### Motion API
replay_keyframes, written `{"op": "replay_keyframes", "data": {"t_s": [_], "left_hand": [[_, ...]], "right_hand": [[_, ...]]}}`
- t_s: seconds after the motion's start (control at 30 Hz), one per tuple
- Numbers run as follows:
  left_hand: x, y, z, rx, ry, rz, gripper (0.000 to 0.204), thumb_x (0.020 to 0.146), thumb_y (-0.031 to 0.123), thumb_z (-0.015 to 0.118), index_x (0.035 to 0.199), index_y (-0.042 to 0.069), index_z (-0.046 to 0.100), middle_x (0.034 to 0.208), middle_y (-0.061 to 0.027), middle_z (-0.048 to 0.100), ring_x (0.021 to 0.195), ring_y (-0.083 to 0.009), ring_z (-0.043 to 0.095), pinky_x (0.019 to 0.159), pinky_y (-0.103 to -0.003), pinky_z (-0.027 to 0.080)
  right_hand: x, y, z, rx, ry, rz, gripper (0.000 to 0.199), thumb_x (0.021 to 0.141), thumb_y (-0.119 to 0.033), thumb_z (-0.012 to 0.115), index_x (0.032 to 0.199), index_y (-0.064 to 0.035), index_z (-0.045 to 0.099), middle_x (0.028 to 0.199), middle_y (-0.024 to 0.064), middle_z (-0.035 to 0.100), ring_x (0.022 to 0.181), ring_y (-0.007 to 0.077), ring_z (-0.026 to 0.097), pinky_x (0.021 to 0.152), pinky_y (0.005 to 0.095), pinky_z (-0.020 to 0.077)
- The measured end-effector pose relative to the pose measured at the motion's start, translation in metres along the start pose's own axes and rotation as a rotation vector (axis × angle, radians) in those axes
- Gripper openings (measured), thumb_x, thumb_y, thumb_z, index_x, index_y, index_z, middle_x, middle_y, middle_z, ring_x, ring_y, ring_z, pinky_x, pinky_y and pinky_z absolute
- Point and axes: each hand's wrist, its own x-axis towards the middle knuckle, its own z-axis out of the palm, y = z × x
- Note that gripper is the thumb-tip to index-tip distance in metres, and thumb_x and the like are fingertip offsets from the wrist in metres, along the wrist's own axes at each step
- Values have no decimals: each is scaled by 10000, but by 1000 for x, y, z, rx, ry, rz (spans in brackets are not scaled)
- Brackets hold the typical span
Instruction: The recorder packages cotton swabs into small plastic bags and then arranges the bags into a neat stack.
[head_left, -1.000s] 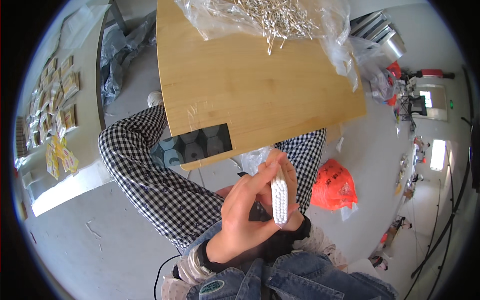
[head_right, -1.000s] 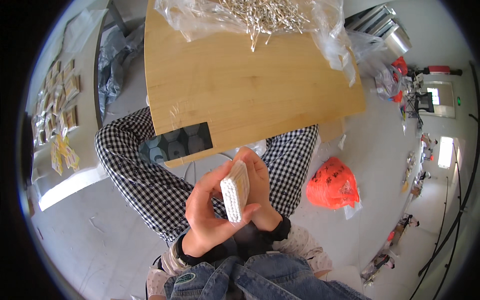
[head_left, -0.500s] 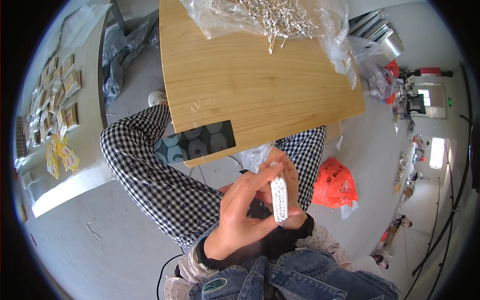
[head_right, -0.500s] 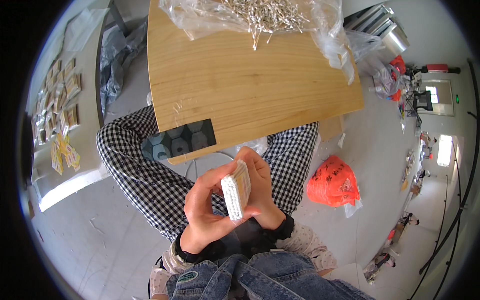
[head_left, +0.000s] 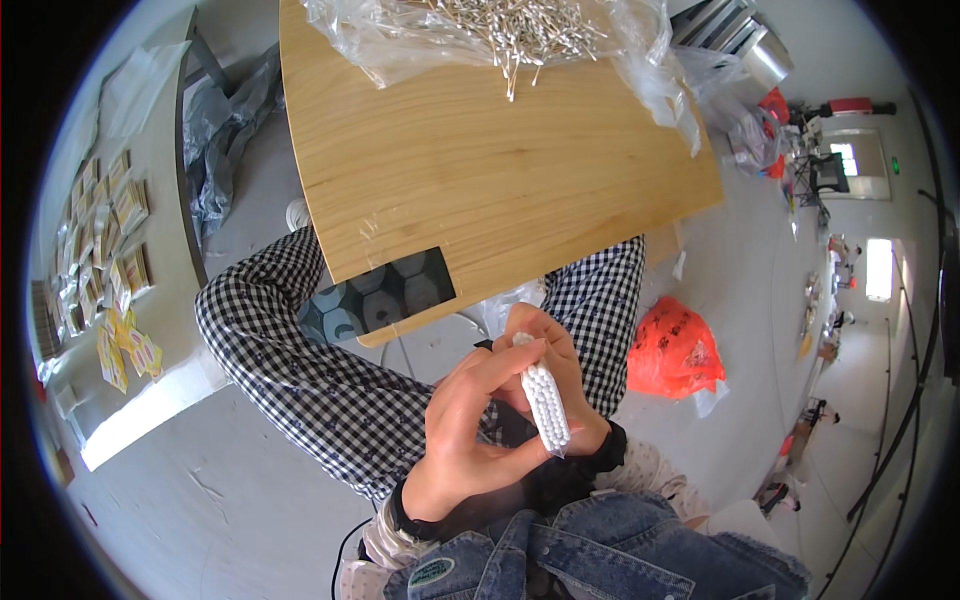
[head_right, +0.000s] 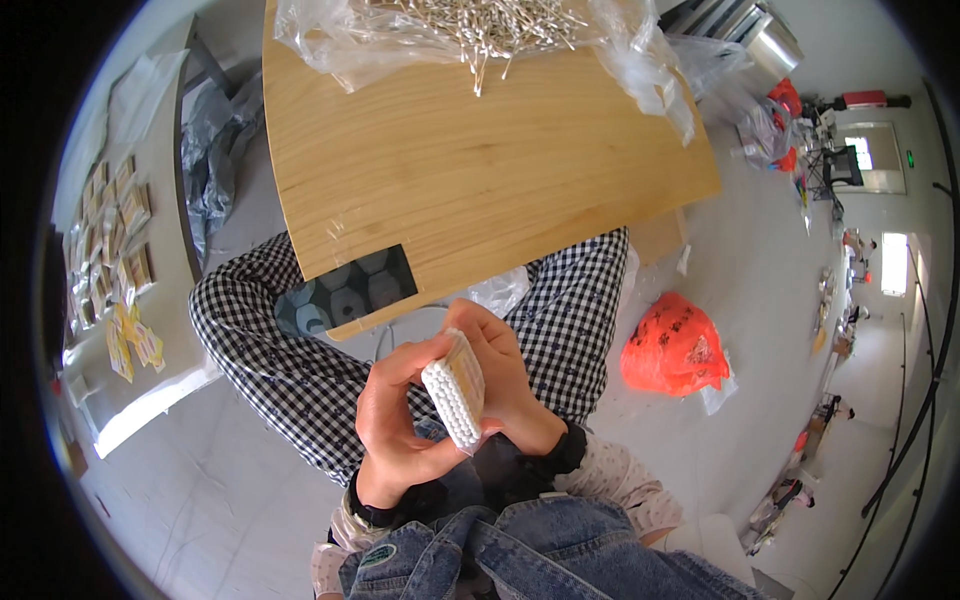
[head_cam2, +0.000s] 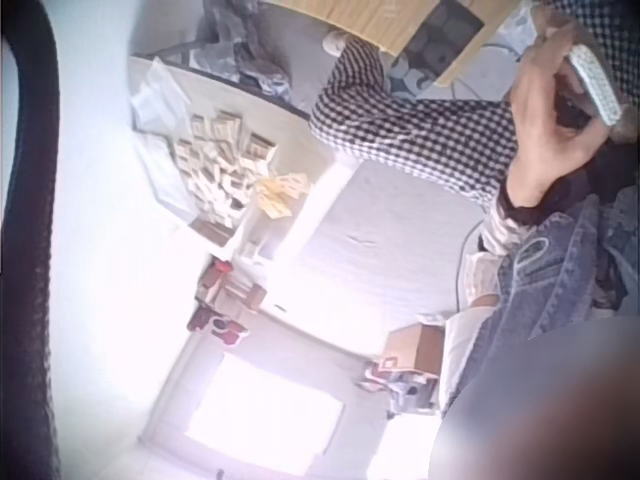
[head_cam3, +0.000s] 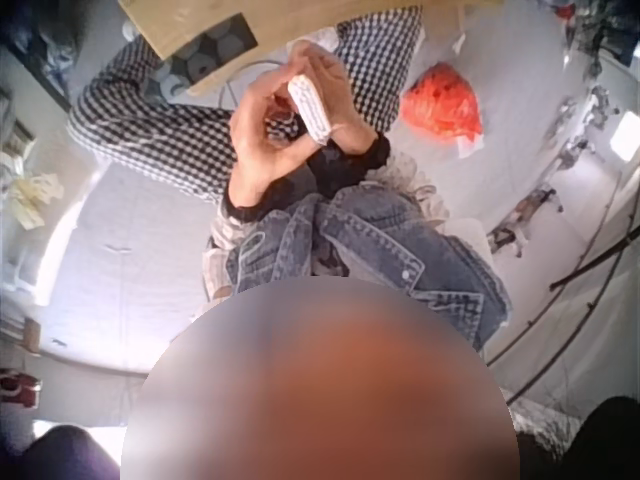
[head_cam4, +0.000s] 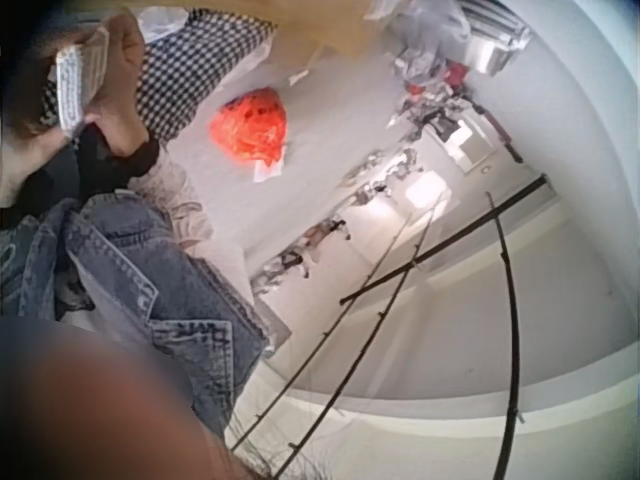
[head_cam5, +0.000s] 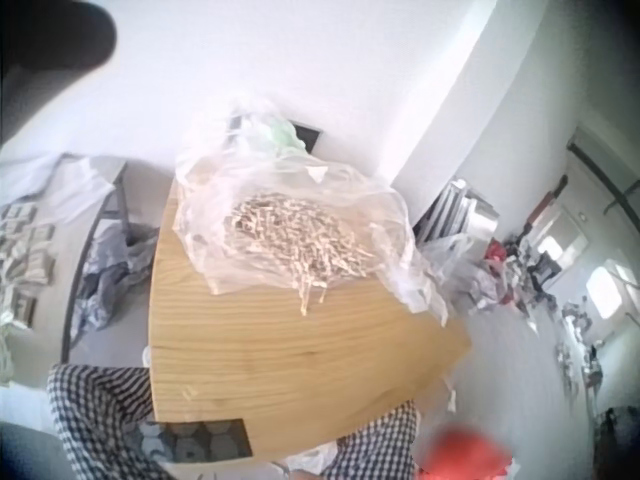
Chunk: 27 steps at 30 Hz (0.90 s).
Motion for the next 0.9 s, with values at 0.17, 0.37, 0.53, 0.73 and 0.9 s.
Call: {"op": "replay_keyframes", "data": {"t_s": [0.17, 0.37, 0.53, 0.73, 0.9], "left_hand": [[-2, -2, -5, 8, -47, -1, 720, 593, 34, 855, 1250, -20, 566, 810, -69, 601, 713, -174, 608, 664, -284, 506], [-8, -9, -15, -7, -178, -102, 821, 553, 97, 927, 1263, -25, 533, 1126, -130, 635, 1015, -217, 625, 916, -351, 486], [-11, -9, -15, -25, -166, -94, 792, 570, 81, 901, 1256, -29, 520, 1149, -140, 616, 1030, -232, 613, 928, -369, 481], [-13, -9, -15, 6, -163, -74, 796, 573, 90, 886, 1257, -35, 499, 1171, -142, 595, 1051, -235, 599, 924, -376, 481], [-14, -13, -13, 51, -130, -2, 799, 567, 132, 887, 1240, -49, 498, 1168, -143, 592, 1041, -231, 597, 911, -367, 481]], "right_hand": [[2, 2, -2, -25, -31, -21, 342, 1035, -340, 437, 804, -97, 505, 698, -40, 528, 595, 20, 491, 516, 180, 389], [2, 1, -6, -30, -16, -19, 342, 1035, -341, 439, 810, -92, 504, 695, -49, 509, 609, 7, 468, 528, 173, 371], [1, 5, -4, -33, -21, -46, 333, 1035, -332, 446, 811, -92, 502, 703, -57, 496, 624, 0, 456, 541, 170, 363], [0, 7, -4, -51, -2, -66, 326, 1038, -318, 446, 808, -94, 499, 714, -61, 483, 630, -2, 448, 550, 168, 361], [2, 10, -4, -87, -1, -100, 322, 1038, -309, 448, 807, -92, 503, 717, -64, 475, 640, -4, 441, 557, 168, 359]]}}
